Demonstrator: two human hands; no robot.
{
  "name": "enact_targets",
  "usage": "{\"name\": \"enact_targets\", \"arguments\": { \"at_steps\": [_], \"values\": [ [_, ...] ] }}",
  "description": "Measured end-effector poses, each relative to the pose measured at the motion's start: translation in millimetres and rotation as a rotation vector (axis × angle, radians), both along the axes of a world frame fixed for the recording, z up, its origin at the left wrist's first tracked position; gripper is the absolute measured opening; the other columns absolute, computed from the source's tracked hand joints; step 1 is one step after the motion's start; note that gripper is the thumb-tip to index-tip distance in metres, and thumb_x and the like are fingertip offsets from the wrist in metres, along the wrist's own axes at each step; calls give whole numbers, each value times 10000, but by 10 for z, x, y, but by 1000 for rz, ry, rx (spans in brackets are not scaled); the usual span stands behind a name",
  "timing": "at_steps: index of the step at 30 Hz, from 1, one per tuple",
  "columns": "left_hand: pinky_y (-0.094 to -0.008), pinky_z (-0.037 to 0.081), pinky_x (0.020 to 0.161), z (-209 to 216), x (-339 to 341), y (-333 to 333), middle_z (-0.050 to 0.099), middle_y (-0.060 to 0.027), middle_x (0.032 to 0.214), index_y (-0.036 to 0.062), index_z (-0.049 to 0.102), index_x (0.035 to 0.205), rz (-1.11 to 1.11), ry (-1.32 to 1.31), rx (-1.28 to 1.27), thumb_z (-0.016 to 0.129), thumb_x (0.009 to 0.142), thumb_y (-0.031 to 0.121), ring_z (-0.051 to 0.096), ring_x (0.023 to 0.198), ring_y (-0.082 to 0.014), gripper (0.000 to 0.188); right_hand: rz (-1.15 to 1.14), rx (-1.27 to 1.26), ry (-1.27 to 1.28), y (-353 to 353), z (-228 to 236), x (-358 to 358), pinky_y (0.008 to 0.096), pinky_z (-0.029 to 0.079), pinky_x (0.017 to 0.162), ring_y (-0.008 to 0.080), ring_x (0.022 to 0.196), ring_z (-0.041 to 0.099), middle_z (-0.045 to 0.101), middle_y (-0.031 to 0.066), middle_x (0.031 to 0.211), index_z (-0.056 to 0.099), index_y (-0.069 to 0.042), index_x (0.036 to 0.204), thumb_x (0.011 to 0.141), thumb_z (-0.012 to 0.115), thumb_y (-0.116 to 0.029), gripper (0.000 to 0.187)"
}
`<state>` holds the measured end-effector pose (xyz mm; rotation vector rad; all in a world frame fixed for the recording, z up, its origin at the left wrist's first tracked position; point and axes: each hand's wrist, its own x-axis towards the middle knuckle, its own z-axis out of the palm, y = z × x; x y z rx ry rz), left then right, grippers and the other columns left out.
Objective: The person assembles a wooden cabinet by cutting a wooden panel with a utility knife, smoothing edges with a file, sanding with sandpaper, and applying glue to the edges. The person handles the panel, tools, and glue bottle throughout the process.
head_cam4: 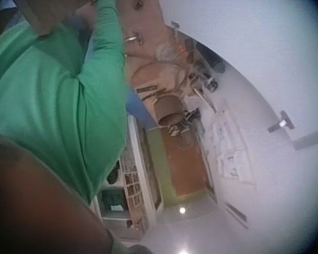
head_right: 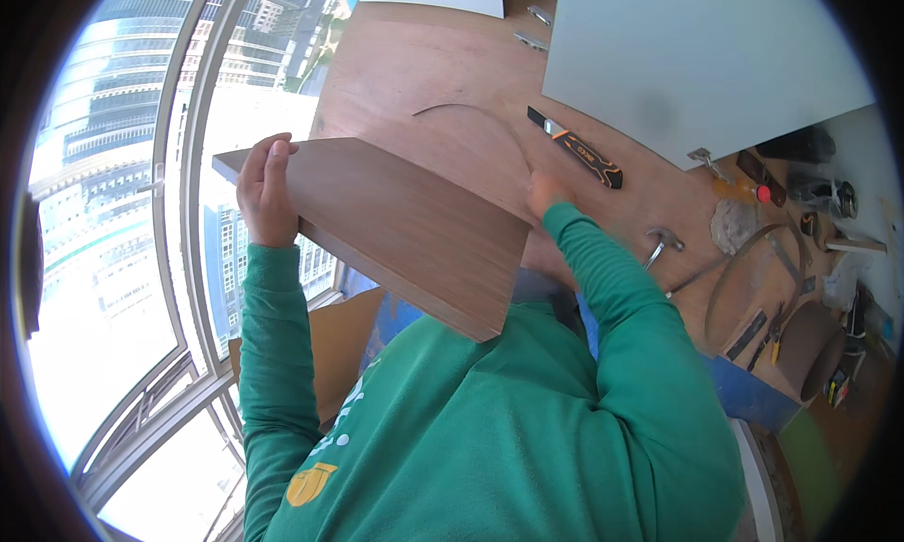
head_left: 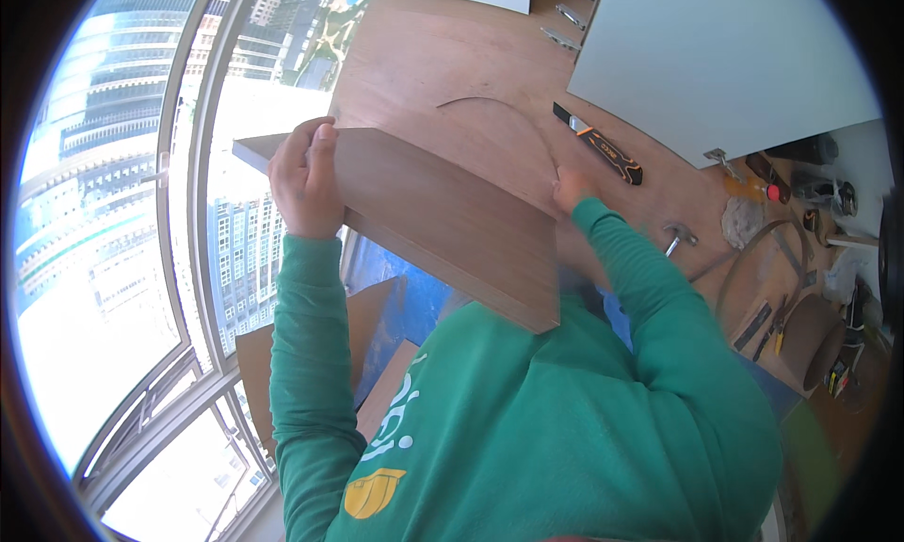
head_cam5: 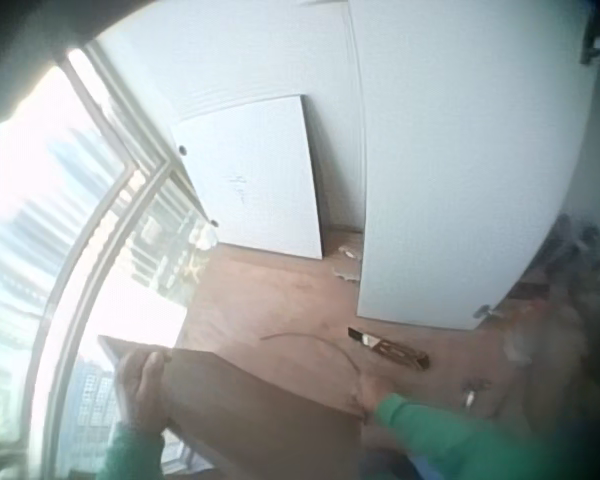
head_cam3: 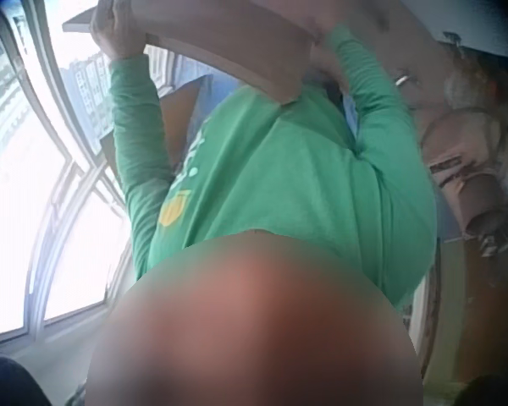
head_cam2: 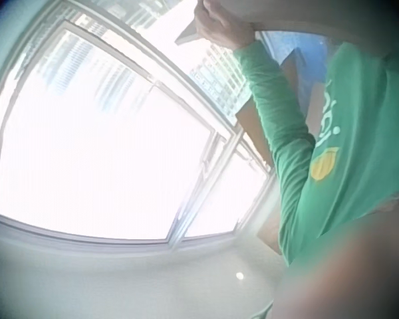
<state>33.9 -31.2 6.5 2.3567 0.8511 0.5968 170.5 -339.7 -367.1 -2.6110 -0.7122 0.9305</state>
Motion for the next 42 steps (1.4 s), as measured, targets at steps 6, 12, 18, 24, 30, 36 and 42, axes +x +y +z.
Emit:
{"name": "enact_targets", "arguments": {
  "at_steps": [6, 12, 18, 24, 30, 36, 42],
  "values": [
    [-438, 427, 1071, -53, -21, 61, 788, -115, 1040, 100, 793, 1100, 30, 74, 77, 642, 1029, 346, 698, 1037, -303, 298, -229, 282, 28, -176, 567, 222, 509, 542, 786, 386, 877, 698, 719, 184, 956, 619, -63, 990, 952, 723, -254, 221],
    [-425, 437, 1043, 33, 61, -22, 779, -58, 1020, 114, 774, 1035, -26, 59, 172, 656, 1006, 352, 698, 1062, -274, 268, -433, 506, 313, -851, 874, 424, 311, 539, 649, 122, 704, 637, 645, 26, 862, 657, -17, 1149, 978, 688, -40, 175],
    [-436, 447, 996, 2, 46, 63, 764, -44, 949, 133, 776, 998, -138, -127, 216, 673, 999, 347, 688, 986, -261, 238, -713, 552, 193, -1856, 814, -35, 308, 542, 575, 134, 647, 645, 646, 54, 846, 613, -12, 1140, 1014, 581, -20, 130],
    [-435, 450, 979, -59, 29, 137, 728, -45, 860, 120, 749, 914, -292, -310, 224, 676, 996, 335, 678, 902, -270, 241, -1607, 568, -258, -3242, 540, -1384, 342, 451, 451, 201, 537, 565, 584, 93, 834, 515, -82, 1094, 1036, 503, -136, 81],
    [-412, 473, 869, -133, -61, 273, 687, -38, 795, 133, 724, 813, -514, -231, 302, 713, 971, 410, 657, 811, -257, 319, -1847, 236, 45, -3032, 555, -3085, 341, 439, 462, 202, 529, 549, 570, 97, 776, 543, -60, 1033, 1026, 505, -134, 83],
    [-384, 485, 798, -160, -228, 573, 650, -12, 763, 133, 703, 805, -958, -298, 368, 808, 857, 580, 651, 780, -232, 462, -1326, 13, 665, -1890, 866, -4261, 339, 426, 474, 202, 521, 533, 557, 100, 717, 571, -38, 971, 1016, 507, -131, 121],
    [-386, 493, 784, -189, -232, 568, 724, 15, 873, 149, 755, 984, -1034, -431, 395, 871, 834, 423, 685, 818, -218, 333, -1048, -140, 819, -1288, 1400, -4958, 337, 414, 485, 203, 513, 516, 544, 104, 659, 598, -15, 909, 1006, 510, -128, 173]
  ]
}}
